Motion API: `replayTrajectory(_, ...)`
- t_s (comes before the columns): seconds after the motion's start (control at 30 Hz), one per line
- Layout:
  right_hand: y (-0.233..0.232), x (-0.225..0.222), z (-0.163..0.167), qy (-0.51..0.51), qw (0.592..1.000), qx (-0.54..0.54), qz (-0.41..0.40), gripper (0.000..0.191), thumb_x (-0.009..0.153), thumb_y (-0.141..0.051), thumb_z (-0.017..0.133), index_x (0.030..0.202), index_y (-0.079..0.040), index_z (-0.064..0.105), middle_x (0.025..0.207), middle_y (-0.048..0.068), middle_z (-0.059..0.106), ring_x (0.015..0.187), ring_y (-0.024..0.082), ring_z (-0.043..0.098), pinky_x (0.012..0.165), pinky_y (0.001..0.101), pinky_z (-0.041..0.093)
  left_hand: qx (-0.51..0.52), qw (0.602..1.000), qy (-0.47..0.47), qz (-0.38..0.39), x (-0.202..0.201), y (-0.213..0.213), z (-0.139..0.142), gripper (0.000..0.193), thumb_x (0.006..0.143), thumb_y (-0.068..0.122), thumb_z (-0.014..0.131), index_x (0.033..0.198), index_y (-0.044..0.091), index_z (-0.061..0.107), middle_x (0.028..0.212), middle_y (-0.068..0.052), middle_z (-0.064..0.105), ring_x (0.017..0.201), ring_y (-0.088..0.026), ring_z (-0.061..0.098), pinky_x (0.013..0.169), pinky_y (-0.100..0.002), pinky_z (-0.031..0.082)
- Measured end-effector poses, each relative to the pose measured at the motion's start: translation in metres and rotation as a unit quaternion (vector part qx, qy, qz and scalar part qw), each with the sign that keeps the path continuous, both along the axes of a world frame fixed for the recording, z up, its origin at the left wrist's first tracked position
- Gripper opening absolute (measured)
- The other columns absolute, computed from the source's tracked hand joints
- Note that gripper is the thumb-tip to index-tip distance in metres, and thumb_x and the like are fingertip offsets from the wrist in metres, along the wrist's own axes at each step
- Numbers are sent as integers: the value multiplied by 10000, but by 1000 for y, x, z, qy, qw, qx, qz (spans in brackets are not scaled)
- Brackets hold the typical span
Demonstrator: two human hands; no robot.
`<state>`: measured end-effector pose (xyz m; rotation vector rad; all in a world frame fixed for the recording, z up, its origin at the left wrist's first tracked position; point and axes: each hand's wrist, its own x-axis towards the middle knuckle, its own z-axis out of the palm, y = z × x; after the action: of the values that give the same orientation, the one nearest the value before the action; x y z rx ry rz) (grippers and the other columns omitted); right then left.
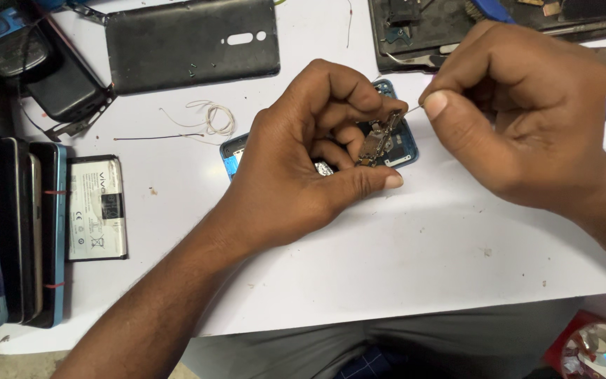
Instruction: The person works at a repair bench on a disassembled smartphone, lifting the motherboard out of the phone body and manipulating small components on it by hand and with tweezers. They then hold the board and scrub it with a blue brush, cleaning its surface.
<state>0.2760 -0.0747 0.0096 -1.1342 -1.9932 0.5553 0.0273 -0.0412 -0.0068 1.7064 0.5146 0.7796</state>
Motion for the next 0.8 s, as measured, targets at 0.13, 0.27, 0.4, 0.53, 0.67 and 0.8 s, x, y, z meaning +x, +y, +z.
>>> replayTrajectory(0.13, 1, -2, 0, -36, 998, 51, 9, 103, 944, 54, 664, 862, 43, 602, 793, 125, 628, 590, 107, 556, 492, 225, 407, -1, 1000, -1, 1, 0, 0, 1, 499, 939, 62, 874, 1256, 92, 489, 1249, -90, 710, 825, 17, 577, 774, -174, 625)
replayTrajectory(0.27, 2, -4, 3, -65, 995, 79, 5, 114, 926, 46, 694, 840, 42, 618, 775, 121, 629, 585, 112, 565, 493, 232, 416, 6, 1000, 6, 7, -1, -1, 2, 506, 930, 85, 891, 1240, 87, 492, 1226, -85, 715, 819, 15, 568, 761, -170, 602)
replayTrajectory(0.4, 1, -8, 7, -81, 990, 118, 12, 112, 873, 54, 715, 819, 56, 616, 756, 138, 619, 564, 124, 559, 473, 238, 428, 3, 1000, 9, 11, 0, -2, 3, 511, 925, 102, 899, 1238, 84, 494, 1201, -76, 718, 796, 11, 571, 731, -171, 580)
replayTrajectory(0.53, 0, -12, 10, -101, 985, 137, 15, 105, 857, 67, 707, 809, 55, 615, 759, 142, 622, 564, 122, 566, 469, 238, 437, 18, 999, 23, 24, 1, -3, 3, 527, 903, 106, 905, 1235, 81, 497, 1216, -69, 718, 808, -5, 563, 688, -173, 560)
replayTrajectory(0.67, -1, -13, 9, -93, 992, 90, 6, 84, 842, 58, 701, 810, 56, 623, 752, 130, 627, 542, 107, 556, 457, 234, 424, 38, 998, 32, 31, 1, -3, 2, 530, 892, 100, 908, 1236, 81, 505, 1189, -67, 723, 835, -5, 598, 698, -173, 577)
replayTrajectory(0.8, 1, -11, 4, -65, 997, 28, 3, 90, 904, 22, 684, 835, 26, 626, 778, 90, 639, 591, 87, 562, 494, 229, 417, 29, 999, 25, 30, 2, -2, 0, 519, 900, 96, 904, 1228, 85, 501, 1193, -74, 732, 847, -5, 625, 710, -179, 586)
